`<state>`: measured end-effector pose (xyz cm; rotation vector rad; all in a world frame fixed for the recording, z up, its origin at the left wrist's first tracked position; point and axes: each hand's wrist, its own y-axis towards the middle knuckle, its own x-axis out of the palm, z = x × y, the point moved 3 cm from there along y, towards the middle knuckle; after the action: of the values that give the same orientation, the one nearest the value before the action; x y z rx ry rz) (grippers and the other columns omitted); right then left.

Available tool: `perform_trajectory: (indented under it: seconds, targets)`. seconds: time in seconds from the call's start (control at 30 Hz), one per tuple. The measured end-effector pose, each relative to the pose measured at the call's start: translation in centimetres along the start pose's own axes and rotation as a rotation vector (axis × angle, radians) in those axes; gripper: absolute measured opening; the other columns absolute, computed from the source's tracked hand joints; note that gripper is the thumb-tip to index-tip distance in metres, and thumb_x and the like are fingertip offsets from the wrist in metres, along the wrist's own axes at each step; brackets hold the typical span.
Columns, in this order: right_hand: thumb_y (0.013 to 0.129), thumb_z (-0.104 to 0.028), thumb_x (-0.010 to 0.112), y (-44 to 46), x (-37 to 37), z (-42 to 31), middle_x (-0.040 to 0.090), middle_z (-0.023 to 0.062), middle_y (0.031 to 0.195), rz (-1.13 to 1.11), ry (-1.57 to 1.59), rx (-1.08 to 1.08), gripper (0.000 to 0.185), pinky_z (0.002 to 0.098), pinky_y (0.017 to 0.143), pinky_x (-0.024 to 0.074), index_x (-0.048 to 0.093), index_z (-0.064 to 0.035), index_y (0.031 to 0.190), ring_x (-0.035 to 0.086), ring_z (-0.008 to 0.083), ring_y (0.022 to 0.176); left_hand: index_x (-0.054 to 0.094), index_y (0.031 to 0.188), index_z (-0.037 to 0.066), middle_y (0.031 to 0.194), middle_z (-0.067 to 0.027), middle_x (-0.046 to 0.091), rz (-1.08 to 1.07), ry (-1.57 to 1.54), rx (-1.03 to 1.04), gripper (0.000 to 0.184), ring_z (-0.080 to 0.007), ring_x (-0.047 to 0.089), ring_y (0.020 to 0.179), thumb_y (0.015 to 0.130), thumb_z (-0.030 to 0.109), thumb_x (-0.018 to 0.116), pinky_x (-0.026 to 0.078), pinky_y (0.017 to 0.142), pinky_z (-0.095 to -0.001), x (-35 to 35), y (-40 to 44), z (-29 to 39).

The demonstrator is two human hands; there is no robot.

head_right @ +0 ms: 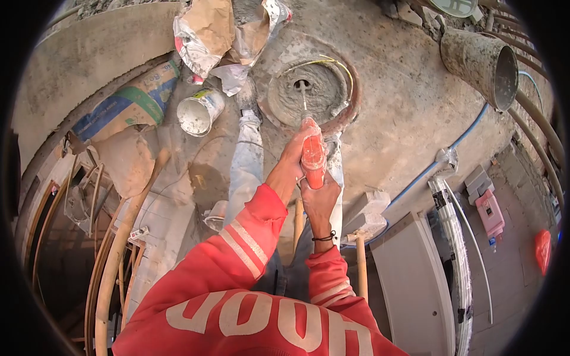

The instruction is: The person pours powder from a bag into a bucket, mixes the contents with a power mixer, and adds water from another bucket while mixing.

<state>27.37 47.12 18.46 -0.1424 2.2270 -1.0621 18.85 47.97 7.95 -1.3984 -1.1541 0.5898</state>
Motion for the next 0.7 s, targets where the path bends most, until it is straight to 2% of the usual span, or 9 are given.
perform_trajectory:
  seconds: [0.3,0.37,0.47,0.6,0.7]
  targets:
    - [0.076,-0.012,0.073,0.2,0.1,-0.3,0.068,0.0153,0.07,-0.033,-0.069,-0.008,0.025,0.0374,0.066,0.0519,0.072,0.0049,0.094,0.059,0.0159,0.063,0.055,0.105,0.012,0.084,-0.0089,0.061,0.063,-0.027,0.055,0.031,-0.0274,0.067,0.072,0.087,0.028,0.075,0.057,0.058,-0.0446,0.2,-0.3,0.3]
    - [0.076,-0.012,0.073,0.0,0.2,-0.2,0.069,0.0161,0.07,-0.026,-0.055,-0.009,0.025,0.038,0.067,0.0522,0.072,0.005,0.094,0.061,0.0174,0.063,0.055,0.107,0.013,0.087,-0.0088,0.061,0.012,-0.028,0.049,0.033,-0.0285,0.067,0.074,0.087,0.029,0.076,0.057,0.058,-0.0456,-0.4,0.6,-0.1]
    - [0.075,-0.012,0.074,-0.2,0.2,-0.1,0.069,0.0173,0.071,-0.035,-0.071,-0.019,0.026,0.0388,0.067,0.0525,0.072,0.0052,0.094,0.062,0.0199,0.063,0.054,0.112,0.014,0.09,-0.0091,0.061,0.061,-0.022,0.013,0.038,-0.0291,0.067,0.074,0.086,0.03,0.077,0.058,0.059,-0.0464,-1.2,1.1,-0.6]
    - [0.075,-0.013,0.075,-0.1,0.3,0.4,0.07,0.0196,0.073,-0.053,-0.066,0.002,0.027,0.0398,0.068,0.0527,0.071,0.0058,0.094,0.065,0.0237,0.064,0.055,0.112,0.013,0.086,-0.0083,0.061,0.082,-0.023,0.041,0.039,-0.0276,0.067,0.073,0.086,0.031,0.077,0.059,0.061,-0.0458,-0.3,-0.4,0.1]
    - [0.076,-0.013,0.069,-0.3,0.2,-0.6,0.065,0.0153,0.068,-0.032,-0.063,-0.014,0.022,0.0384,0.066,0.0495,0.066,0.0071,0.083,0.058,0.0166,0.064,0.057,0.108,0.011,0.084,-0.0077,0.061,0.043,-0.035,0.036,0.033,-0.0256,0.067,0.074,0.087,0.03,0.076,0.06,0.064,-0.0438,-0.1,-0.9,0.1]
